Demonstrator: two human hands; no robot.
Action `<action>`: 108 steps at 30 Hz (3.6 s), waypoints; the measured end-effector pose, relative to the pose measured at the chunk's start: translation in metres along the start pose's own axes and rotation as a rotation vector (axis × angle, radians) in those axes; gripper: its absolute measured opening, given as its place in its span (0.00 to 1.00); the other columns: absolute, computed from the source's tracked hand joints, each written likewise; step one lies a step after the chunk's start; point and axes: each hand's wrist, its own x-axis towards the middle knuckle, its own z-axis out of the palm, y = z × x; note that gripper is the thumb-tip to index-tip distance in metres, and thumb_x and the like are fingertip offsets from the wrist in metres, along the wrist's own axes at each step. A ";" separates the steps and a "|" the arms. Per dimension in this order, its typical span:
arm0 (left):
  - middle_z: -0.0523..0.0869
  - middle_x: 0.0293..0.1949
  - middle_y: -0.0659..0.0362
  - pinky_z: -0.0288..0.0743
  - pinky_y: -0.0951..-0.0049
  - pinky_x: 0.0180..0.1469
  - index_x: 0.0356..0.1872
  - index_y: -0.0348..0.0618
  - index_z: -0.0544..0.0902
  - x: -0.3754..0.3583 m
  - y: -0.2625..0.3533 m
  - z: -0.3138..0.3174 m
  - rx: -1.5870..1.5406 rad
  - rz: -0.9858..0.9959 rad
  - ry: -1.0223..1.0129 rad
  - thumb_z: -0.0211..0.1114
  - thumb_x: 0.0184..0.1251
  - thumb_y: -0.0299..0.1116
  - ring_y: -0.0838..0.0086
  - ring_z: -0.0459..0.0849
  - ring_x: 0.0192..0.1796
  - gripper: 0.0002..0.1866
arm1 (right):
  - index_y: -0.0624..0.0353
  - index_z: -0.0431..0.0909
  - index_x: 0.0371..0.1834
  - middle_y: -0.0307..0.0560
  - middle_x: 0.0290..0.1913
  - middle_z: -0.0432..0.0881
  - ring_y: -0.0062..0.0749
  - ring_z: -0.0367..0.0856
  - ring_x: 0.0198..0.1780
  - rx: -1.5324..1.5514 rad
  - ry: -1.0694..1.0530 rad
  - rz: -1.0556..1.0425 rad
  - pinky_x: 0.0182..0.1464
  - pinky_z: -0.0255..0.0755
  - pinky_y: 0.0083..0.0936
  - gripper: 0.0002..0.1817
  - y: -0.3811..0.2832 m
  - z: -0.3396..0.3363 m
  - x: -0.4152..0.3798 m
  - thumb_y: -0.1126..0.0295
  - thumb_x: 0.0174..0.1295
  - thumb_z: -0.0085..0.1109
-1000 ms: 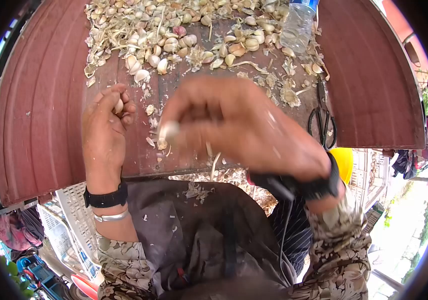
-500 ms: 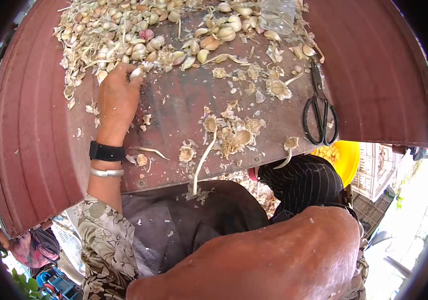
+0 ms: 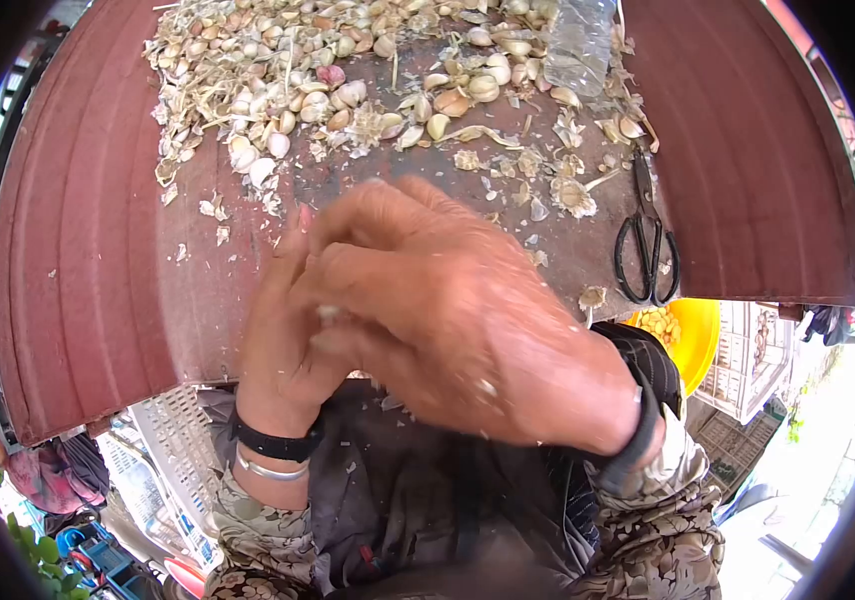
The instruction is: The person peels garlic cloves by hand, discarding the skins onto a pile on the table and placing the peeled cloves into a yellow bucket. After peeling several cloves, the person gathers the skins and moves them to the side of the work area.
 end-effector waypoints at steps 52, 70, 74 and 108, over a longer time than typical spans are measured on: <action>0.81 0.50 0.48 0.78 0.67 0.53 0.54 0.34 0.73 -0.022 0.059 -0.090 -0.220 0.215 0.001 0.48 0.76 0.37 0.63 0.81 0.53 0.17 | 0.65 0.80 0.47 0.47 0.46 0.79 0.32 0.80 0.41 0.478 -0.341 0.031 0.39 0.78 0.28 0.14 -0.010 0.062 0.074 0.76 0.57 0.64; 0.79 0.43 0.51 0.79 0.72 0.38 0.46 0.34 0.77 -0.009 0.059 -0.097 -0.330 0.157 -0.015 0.57 0.68 0.25 0.64 0.80 0.47 0.08 | 0.59 0.74 0.42 0.56 0.39 0.79 0.55 0.80 0.40 -0.592 0.003 0.162 0.40 0.74 0.42 0.11 0.123 0.089 0.108 0.73 0.56 0.59; 0.80 0.40 0.55 0.76 0.74 0.37 0.45 0.38 0.77 -0.009 0.059 -0.095 -0.300 0.145 0.031 0.57 0.69 0.27 0.69 0.81 0.41 0.08 | 0.60 0.76 0.43 0.52 0.40 0.82 0.44 0.82 0.38 -0.349 -0.019 0.429 0.38 0.75 0.34 0.10 0.121 0.083 0.107 0.71 0.59 0.61; 0.78 0.46 0.48 0.76 0.76 0.34 0.45 0.34 0.76 -0.007 0.052 -0.093 -0.324 0.109 -0.010 0.58 0.69 0.32 0.65 0.79 0.45 0.11 | 0.66 0.79 0.28 0.61 0.23 0.77 0.53 0.80 0.28 -0.339 -0.019 0.319 0.33 0.75 0.38 0.16 0.089 0.086 0.122 0.62 0.62 0.59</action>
